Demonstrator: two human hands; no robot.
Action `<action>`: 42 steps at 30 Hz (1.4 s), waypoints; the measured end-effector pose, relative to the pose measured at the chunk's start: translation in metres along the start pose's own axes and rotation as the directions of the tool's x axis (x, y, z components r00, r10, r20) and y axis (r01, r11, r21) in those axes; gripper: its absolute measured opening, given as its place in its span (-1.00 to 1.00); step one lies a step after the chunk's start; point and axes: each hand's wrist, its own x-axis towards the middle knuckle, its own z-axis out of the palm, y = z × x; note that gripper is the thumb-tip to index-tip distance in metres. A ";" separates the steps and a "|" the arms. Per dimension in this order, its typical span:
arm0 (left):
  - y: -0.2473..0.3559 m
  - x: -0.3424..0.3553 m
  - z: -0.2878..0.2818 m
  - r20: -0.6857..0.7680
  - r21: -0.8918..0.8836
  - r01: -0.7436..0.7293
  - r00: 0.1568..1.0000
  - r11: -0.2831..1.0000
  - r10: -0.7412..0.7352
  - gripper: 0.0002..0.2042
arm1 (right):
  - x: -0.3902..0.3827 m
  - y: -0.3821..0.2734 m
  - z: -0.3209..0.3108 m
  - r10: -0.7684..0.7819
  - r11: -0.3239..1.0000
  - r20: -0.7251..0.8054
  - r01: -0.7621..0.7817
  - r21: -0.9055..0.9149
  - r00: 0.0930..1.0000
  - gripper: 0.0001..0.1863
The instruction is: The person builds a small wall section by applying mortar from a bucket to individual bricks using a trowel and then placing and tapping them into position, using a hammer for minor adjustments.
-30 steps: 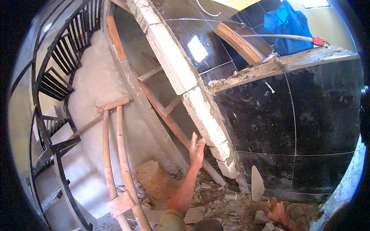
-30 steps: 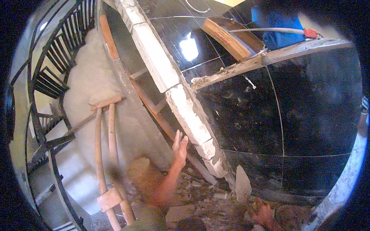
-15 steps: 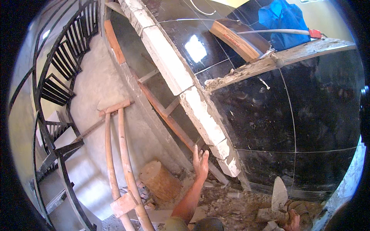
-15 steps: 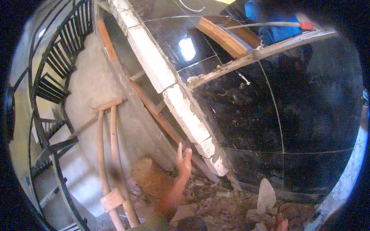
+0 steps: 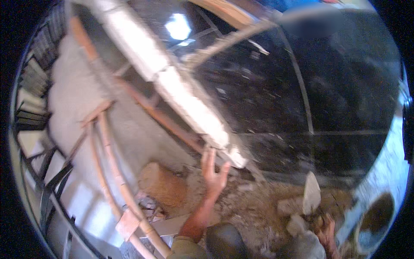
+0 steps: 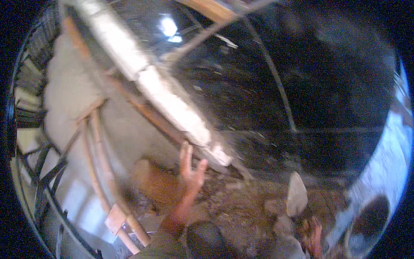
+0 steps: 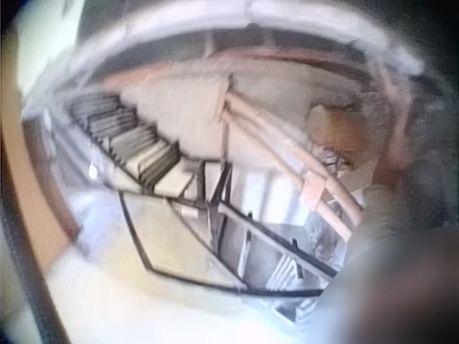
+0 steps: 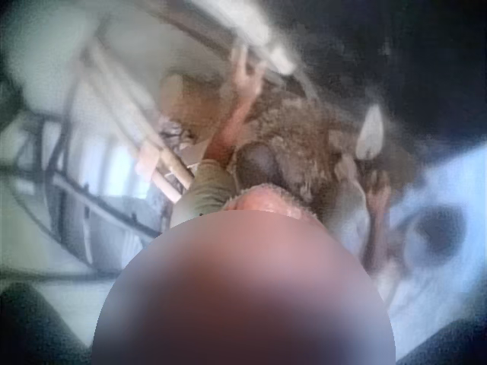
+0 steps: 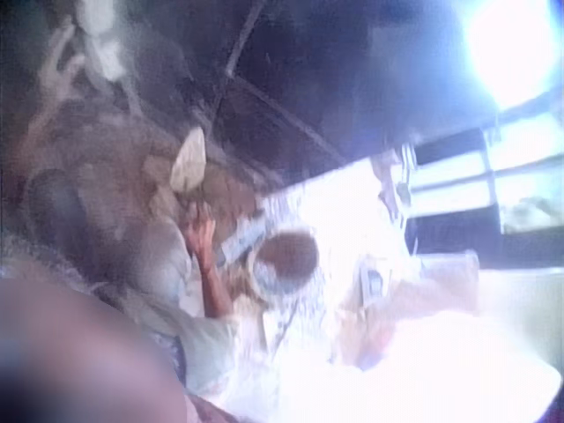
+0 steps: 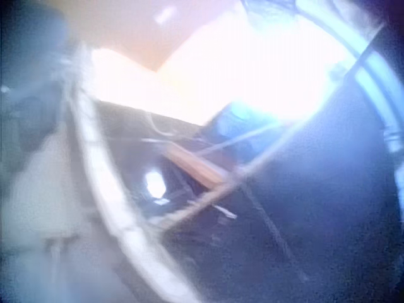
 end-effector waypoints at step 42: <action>0.038 -0.104 0.092 0.746 -0.354 -0.197 0.530 0.914 0.403 -0.58 | -0.066 0.016 -0.247 0.527 0.046 0.045 0.025 -0.999 0.849 -0.90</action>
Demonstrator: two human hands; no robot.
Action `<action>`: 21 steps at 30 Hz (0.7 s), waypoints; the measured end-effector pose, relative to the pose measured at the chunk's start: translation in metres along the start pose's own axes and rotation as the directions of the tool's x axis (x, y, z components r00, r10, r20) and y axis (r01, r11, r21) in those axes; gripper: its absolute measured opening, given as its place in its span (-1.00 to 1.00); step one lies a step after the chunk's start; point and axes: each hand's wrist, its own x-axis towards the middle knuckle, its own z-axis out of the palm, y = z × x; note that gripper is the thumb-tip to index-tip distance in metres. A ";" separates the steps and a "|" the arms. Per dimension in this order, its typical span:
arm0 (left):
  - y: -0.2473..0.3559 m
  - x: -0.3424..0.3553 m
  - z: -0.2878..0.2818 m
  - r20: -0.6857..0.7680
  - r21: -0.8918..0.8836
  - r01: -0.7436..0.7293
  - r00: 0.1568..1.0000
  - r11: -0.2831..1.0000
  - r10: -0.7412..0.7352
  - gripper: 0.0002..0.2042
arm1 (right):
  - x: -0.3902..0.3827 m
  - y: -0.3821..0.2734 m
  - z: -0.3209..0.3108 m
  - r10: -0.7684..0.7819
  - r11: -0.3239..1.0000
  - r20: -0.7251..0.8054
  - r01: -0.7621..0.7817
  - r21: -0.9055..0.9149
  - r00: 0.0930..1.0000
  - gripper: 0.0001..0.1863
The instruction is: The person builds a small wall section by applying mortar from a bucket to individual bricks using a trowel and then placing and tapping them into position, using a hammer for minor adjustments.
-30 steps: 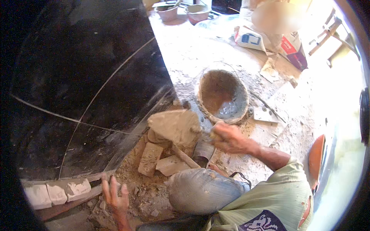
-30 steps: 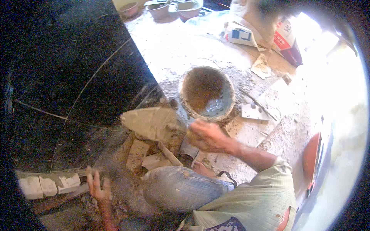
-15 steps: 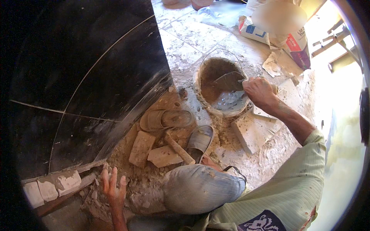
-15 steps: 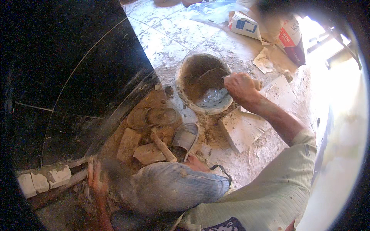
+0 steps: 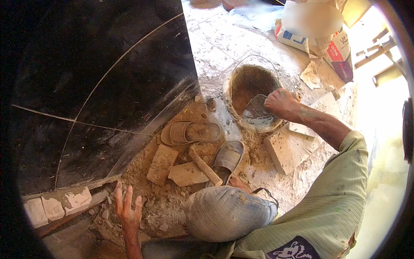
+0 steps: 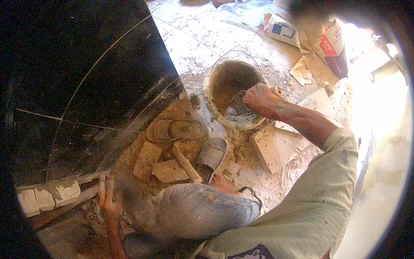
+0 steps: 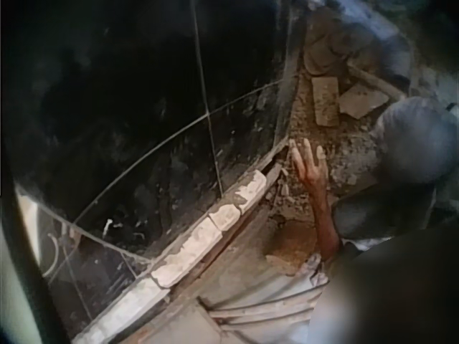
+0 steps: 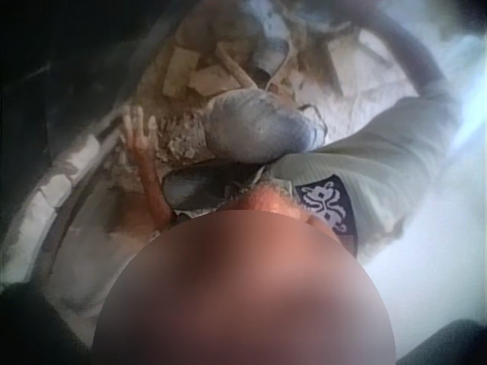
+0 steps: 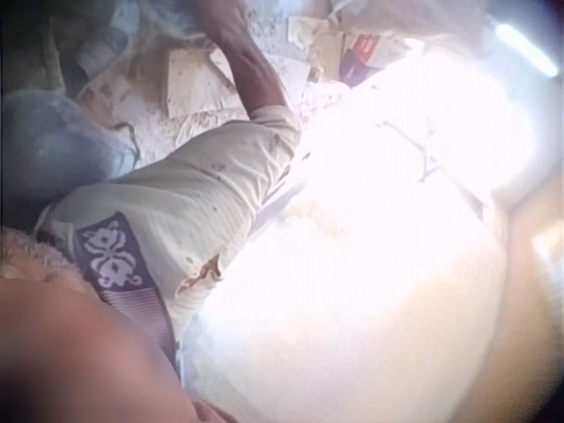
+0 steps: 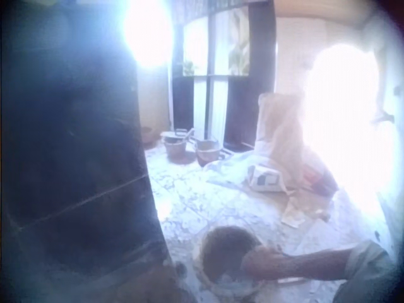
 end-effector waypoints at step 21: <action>0.006 0.006 -0.004 0.127 -0.167 0.216 0.972 0.962 -0.197 -0.58 | -0.049 0.032 0.032 0.277 0.804 0.043 -0.256 0.537 0.960 -0.79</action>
